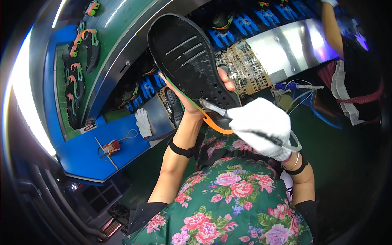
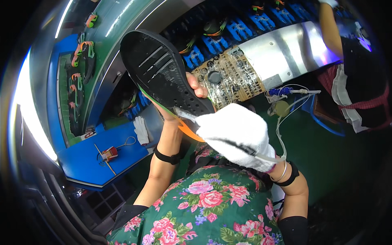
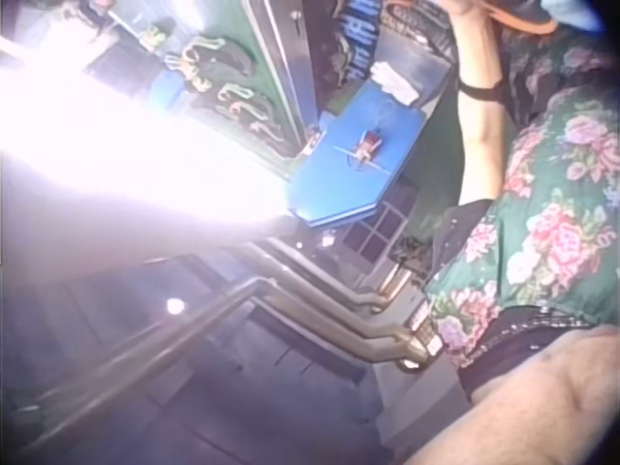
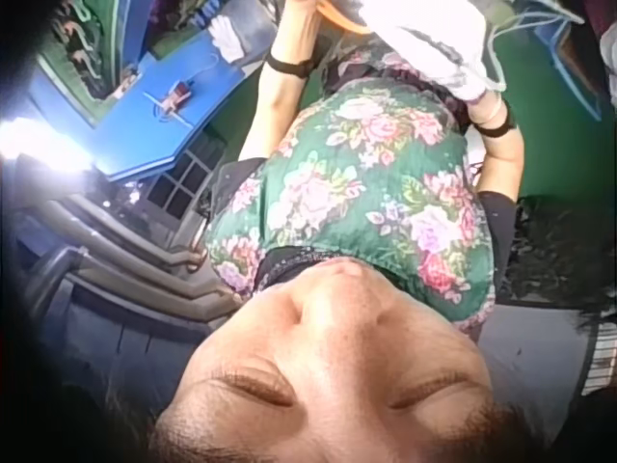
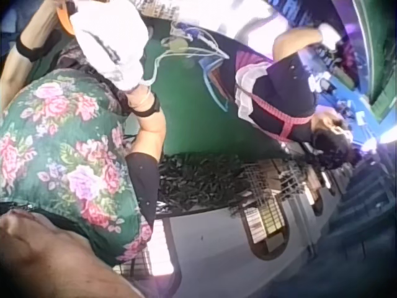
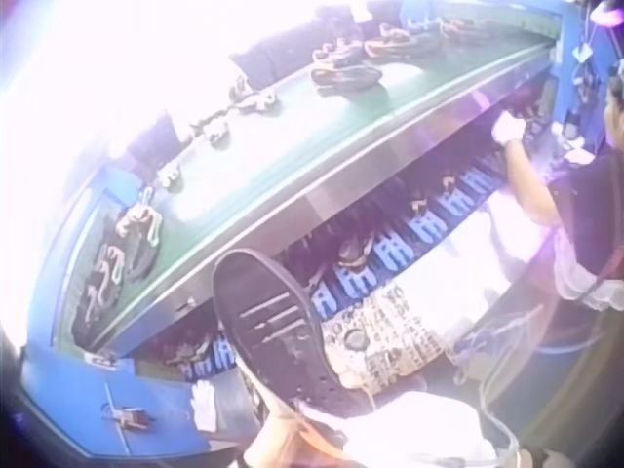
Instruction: Apply glue to the bottom surface of shoe soles using a brush.
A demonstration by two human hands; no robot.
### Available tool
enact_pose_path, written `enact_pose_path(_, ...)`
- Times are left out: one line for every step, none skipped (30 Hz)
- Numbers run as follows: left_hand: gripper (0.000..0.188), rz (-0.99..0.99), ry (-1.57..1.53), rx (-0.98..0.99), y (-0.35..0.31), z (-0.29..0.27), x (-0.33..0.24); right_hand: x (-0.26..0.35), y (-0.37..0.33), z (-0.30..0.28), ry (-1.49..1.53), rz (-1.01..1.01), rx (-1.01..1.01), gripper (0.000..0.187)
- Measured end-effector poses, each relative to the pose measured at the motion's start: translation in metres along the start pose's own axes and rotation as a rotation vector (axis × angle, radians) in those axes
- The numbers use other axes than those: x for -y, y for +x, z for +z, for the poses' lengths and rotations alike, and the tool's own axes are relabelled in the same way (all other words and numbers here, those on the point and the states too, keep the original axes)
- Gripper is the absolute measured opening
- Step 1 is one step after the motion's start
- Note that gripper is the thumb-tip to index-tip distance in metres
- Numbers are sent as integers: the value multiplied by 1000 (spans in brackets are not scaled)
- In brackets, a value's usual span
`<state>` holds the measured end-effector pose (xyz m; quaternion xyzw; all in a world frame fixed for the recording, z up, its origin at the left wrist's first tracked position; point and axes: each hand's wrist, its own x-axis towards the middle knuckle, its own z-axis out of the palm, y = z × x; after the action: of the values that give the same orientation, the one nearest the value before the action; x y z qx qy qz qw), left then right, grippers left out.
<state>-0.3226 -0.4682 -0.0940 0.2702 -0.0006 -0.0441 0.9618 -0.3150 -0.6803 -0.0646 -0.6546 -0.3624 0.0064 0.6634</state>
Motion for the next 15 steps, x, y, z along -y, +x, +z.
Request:
enact_pose_path(112, 3, 6, 20, 1, 1, -1, 3, 0, 0, -45, -14, 36, 19)
enact_pose_path(112, 2, 8, 19, 1, -1, -2, 3, -1, 2, -60, -67, 57, 19)
enact_pose_path(111, -20, 40, 22, 0, -3, -4, 3, -1, 2, -59, -66, 55, 19)
enact_pose_path(111, -42, 73, 25, -1, -6, -4, 2, -1, 1, 16, -11, 48, 18)
enact_pose_path(111, -44, 75, 24, -2, -9, -4, 1, -1, 1, 91, 44, 42, 18)
enact_pose_path(110, -47, 97, 19, -3, -13, -5, -2, -1, -1, 158, 90, 29, 17)
enact_pose_path(110, -51, 120, 15, -3, -15, -5, -2, -3, -3, 161, 90, 27, 17)
enact_pose_path(110, -53, 121, 12, -3, -16, -6, -2, -4, -4, 122, 84, 16, 17)
enact_pose_path(108, -56, 157, 45, -2, -15, -8, -1, -5, -5, 83, 78, 4, 18)
enact_pose_path(106, -60, 192, 78, -1, -14, -9, -1, -6, -3, 56, 40, 29, 18)
enact_pose_path(106, -62, 193, 78, -1, -11, -9, -1, -8, -3, 26, 2, 53, 19)
enact_pose_path(102, -55, 159, 89, -1, -6, -9, -2, -9, 0, 20, -19, 62, 20)
enact_pose_path(98, -47, 124, 101, -1, -4, -8, -2, -10, -1, 21, -18, 60, 20)
enact_pose_path(98, -49, 125, 101, 0, -5, -8, -2, -10, -1, 65, 9, 54, 20)
enact_pose_path(95, -48, 145, 136, 0, -8, -8, -2, -10, -2, 110, 35, 48, 19)
